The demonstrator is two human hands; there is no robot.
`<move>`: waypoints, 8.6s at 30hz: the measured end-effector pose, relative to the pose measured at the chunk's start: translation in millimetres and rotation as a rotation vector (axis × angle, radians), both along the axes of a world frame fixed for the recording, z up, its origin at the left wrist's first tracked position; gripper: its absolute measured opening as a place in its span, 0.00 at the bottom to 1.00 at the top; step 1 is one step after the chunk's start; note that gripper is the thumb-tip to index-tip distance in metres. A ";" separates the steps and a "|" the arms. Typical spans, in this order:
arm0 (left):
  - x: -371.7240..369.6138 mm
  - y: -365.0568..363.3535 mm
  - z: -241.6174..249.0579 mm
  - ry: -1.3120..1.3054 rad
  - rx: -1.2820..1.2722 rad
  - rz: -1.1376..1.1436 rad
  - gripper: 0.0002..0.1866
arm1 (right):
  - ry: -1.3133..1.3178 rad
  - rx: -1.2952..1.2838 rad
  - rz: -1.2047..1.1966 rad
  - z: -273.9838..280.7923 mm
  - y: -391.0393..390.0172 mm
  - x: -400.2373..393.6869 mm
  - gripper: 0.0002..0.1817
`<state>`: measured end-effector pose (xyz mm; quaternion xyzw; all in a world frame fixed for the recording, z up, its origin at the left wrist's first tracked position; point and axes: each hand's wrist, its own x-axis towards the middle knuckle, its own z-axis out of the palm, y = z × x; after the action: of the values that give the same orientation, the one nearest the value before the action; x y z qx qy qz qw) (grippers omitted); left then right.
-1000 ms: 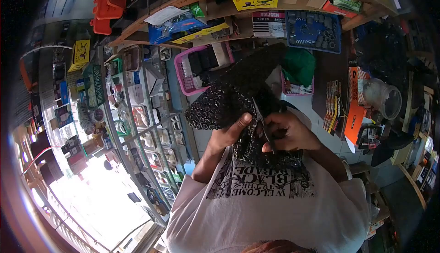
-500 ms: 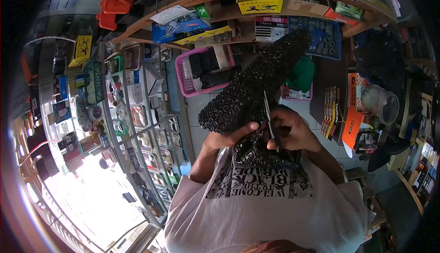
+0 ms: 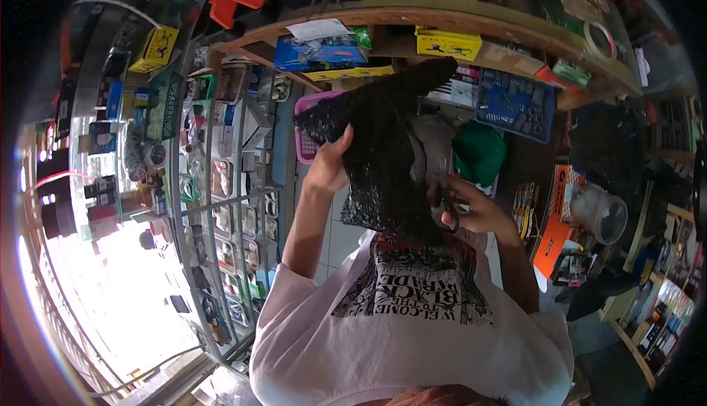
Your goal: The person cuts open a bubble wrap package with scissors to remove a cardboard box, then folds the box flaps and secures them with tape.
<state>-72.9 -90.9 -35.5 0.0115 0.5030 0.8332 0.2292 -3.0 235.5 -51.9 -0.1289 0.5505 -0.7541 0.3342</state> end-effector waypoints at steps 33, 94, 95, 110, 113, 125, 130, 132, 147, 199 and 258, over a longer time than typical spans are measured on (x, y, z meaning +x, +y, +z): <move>-64.6 -87.7 -56.1 -0.246 0.107 0.246 0.18 | 0.587 0.654 -0.171 -50.6 -49.4 2.4 0.20; 79.5 80.2 76.7 0.151 -0.070 0.557 0.24 | -0.243 -0.298 0.235 50.7 -34.1 2.2 0.38; 78.8 78.8 77.7 0.140 -0.108 0.529 0.26 | -0.234 -0.267 0.230 52.4 -34.3 2.1 0.37; 75.4 69.0 88.3 0.100 -0.279 0.402 0.26 | -0.104 -0.084 0.155 48.1 -39.6 10.8 0.28; 76.5 62.3 85.4 0.132 -0.289 0.314 0.24 | -0.118 -0.100 0.144 52.5 -37.4 10.8 0.27; 73.8 65.7 89.1 0.077 -0.287 0.323 0.27 | -0.053 -0.128 0.093 58.4 -34.5 9.8 0.29; 72.6 56.6 86.6 0.085 -0.240 0.245 0.27 | -0.075 0.002 0.178 54.0 -32.4 11.4 0.29; 70.8 55.7 88.8 0.124 -0.236 0.225 0.27 | -0.089 -0.072 0.137 56.6 -32.8 12.2 0.28; 64.2 47.2 84.0 0.260 -0.348 0.018 0.25 | -0.187 -0.207 0.063 59.4 -31.5 12.2 0.27; 67.9 41.9 75.6 0.484 -0.705 -0.081 0.14 | -0.126 0.038 0.125 84.8 -10.3 8.1 0.26; 8.9 -70.8 66.7 0.256 -0.842 -0.043 0.12 | 0.309 0.465 -0.698 44.1 111.3 -97.4 0.25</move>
<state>-64.0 -161.7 31.2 0.0305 0.8228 0.5424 0.1669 -100.4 346.7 -7.8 0.0323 0.7592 -0.6500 -0.0065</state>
